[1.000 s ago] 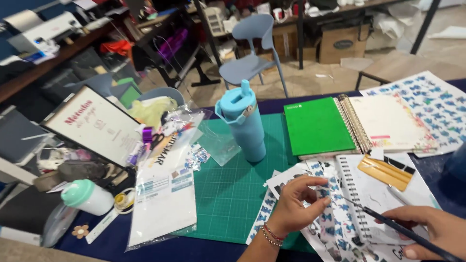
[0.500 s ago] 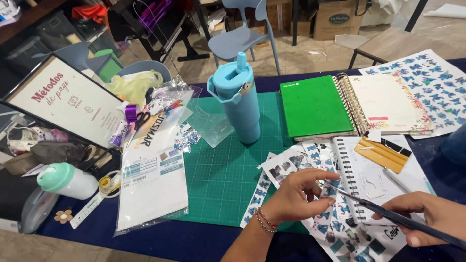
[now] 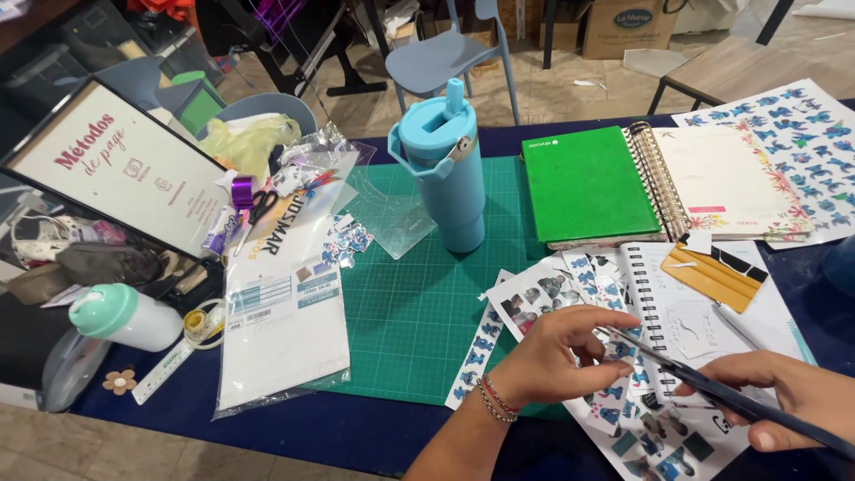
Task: Cutting out small printed stickers from a sheet of paper using scissors
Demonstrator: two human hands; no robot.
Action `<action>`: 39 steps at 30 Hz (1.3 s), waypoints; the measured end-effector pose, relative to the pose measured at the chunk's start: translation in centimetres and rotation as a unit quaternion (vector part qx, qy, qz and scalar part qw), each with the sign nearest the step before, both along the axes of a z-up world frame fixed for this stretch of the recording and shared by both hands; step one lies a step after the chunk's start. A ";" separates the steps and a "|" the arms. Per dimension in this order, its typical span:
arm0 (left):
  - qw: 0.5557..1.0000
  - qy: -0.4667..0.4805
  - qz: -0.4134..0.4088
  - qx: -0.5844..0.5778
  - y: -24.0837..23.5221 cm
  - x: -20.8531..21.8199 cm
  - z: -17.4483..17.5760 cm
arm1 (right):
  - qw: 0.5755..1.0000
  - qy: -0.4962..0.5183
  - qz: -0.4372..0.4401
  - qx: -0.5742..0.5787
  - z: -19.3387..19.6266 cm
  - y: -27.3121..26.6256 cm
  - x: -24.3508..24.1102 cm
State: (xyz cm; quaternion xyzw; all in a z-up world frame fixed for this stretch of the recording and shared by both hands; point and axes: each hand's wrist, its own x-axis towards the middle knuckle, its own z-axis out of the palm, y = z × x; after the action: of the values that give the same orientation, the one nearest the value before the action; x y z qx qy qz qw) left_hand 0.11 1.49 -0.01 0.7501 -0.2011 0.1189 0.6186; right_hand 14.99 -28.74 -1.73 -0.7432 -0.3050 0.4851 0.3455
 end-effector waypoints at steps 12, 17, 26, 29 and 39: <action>0.999 -0.030 0.007 -0.014 -0.4 0.4 -1.1 | 1.000 0.001 -0.017 -0.011 -1.3 -0.7 0.4; 0.999 -0.043 0.007 0.000 -0.2 0.4 -0.7 | 1.000 0.010 -0.026 -0.007 -0.9 -0.6 -0.1; 0.999 0.004 -0.019 -0.029 0.2 0.3 -1.1 | 0.999 -0.004 -0.002 0.047 -1.6 -1.2 0.3; 0.998 0.022 -0.036 -0.039 0.2 0.3 -0.8 | 1.000 -0.008 -0.014 0.022 -1.7 -1.4 0.4; 0.999 0.015 -0.029 -0.010 0.6 0.4 -1.3 | 0.999 -0.040 -0.004 0.006 -1.8 -1.6 0.6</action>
State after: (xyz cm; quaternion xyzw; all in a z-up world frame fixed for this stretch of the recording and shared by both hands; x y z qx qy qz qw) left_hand 0.51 2.10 -1.32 0.7394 -0.2127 0.0916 0.6322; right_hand 15.60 -30.31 -3.54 -0.7609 -0.3183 0.4517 0.3400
